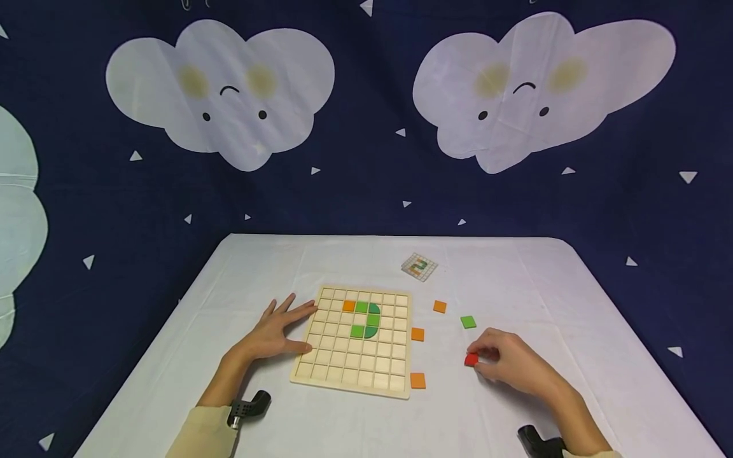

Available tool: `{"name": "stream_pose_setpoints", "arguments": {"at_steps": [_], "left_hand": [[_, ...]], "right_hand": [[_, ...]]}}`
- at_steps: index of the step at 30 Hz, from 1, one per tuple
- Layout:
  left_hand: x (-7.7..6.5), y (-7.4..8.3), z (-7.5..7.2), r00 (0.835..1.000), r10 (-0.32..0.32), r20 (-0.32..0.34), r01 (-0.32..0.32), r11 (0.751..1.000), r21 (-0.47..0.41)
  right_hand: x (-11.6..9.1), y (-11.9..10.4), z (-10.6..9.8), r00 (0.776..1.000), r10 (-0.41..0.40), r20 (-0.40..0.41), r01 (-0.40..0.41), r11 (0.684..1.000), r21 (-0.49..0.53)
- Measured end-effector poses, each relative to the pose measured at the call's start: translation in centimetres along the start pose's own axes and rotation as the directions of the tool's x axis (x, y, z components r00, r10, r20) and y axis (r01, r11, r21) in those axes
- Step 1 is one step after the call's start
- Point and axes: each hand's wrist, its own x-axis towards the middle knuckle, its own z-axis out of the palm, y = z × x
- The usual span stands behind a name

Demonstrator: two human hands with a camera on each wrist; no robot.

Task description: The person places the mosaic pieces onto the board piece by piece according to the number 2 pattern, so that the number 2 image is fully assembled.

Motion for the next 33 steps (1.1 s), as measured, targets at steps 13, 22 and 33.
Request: {"name": "stream_pose_setpoints", "arguments": {"at_steps": [13, 22, 33], "left_hand": [[0.0, 0.0, 0.2, 1.000, 0.001, -0.003, -0.001, 1.000, -0.016], [0.0, 0.0, -0.2, 1.000, 0.014, -0.001, -0.014, 1.000, -0.009], [0.1, 0.0, 0.0, 1.000, 0.009, -0.004, -0.009, 1.000, -0.022]], "right_hand": [[2.8, -1.3, 1.1, 0.999, 0.053, 0.007, -0.054, 0.998, 0.022], [4.0, -1.7, 1.5, 1.000, -0.027, -0.002, 0.027, 0.998, 0.061], [5.4, -2.5, 2.1, 0.997, -0.078, -0.020, 0.079, 0.994, 0.073]]}}
